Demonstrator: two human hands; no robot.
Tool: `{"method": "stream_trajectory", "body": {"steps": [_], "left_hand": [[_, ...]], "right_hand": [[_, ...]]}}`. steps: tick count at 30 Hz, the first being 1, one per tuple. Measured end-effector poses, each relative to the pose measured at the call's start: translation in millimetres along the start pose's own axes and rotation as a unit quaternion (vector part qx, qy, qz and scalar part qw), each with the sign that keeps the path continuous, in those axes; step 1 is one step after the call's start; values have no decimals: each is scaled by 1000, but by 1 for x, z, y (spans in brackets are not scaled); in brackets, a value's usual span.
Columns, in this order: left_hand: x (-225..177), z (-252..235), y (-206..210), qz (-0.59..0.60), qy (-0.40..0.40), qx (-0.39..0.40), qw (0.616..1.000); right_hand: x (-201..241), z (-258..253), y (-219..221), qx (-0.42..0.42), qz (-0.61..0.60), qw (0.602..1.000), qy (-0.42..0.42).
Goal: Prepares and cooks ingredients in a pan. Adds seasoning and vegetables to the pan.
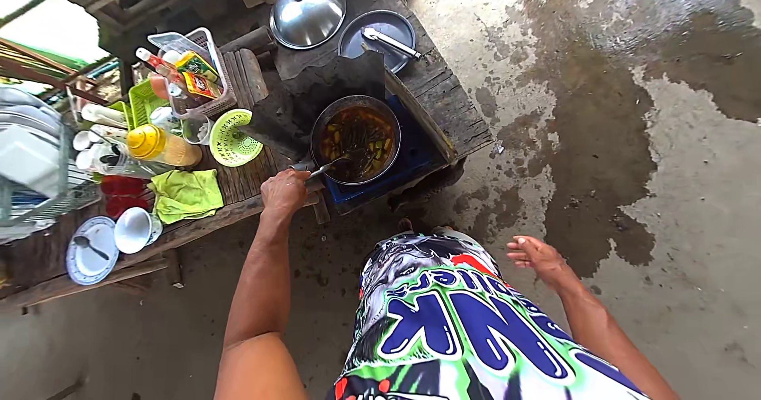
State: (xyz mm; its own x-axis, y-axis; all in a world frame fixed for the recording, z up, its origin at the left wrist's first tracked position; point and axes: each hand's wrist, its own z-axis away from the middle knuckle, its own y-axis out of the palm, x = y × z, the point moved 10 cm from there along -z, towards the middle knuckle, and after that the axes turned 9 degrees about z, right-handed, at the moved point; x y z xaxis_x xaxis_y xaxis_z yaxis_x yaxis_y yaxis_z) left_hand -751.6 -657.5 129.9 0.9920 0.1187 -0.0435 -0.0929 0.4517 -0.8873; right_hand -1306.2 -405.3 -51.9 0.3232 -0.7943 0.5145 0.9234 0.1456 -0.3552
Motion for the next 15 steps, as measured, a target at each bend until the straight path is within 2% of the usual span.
{"method": "stream_trajectory", "body": {"steps": [2, 5, 7, 9, 12, 15], "left_hand": [[-3, -3, 7, 1, 2, -3, 1000], [1, 1, -15, 7, 0, -34, 999], [9, 5, -28, -5, -22, -52, 998], [12, 0, -24, -13, -34, -53, 998], [2, -13, -5, -13, -15, -42, 999], [-2, -16, -21, -2, -11, -58, 998]], "right_hand": [[-7, -8, 0, 0, 40, 999, 15], [-25, -16, 3, 23, 96, 994, 40], [-40, -16, 6, 23, 91, 994, 58], [-51, -17, 12, 23, 77, 994, 80], [-63, -20, 23, 36, 64, 992, 102], [-74, -20, 21, 17, 28, 992, 119]]}}
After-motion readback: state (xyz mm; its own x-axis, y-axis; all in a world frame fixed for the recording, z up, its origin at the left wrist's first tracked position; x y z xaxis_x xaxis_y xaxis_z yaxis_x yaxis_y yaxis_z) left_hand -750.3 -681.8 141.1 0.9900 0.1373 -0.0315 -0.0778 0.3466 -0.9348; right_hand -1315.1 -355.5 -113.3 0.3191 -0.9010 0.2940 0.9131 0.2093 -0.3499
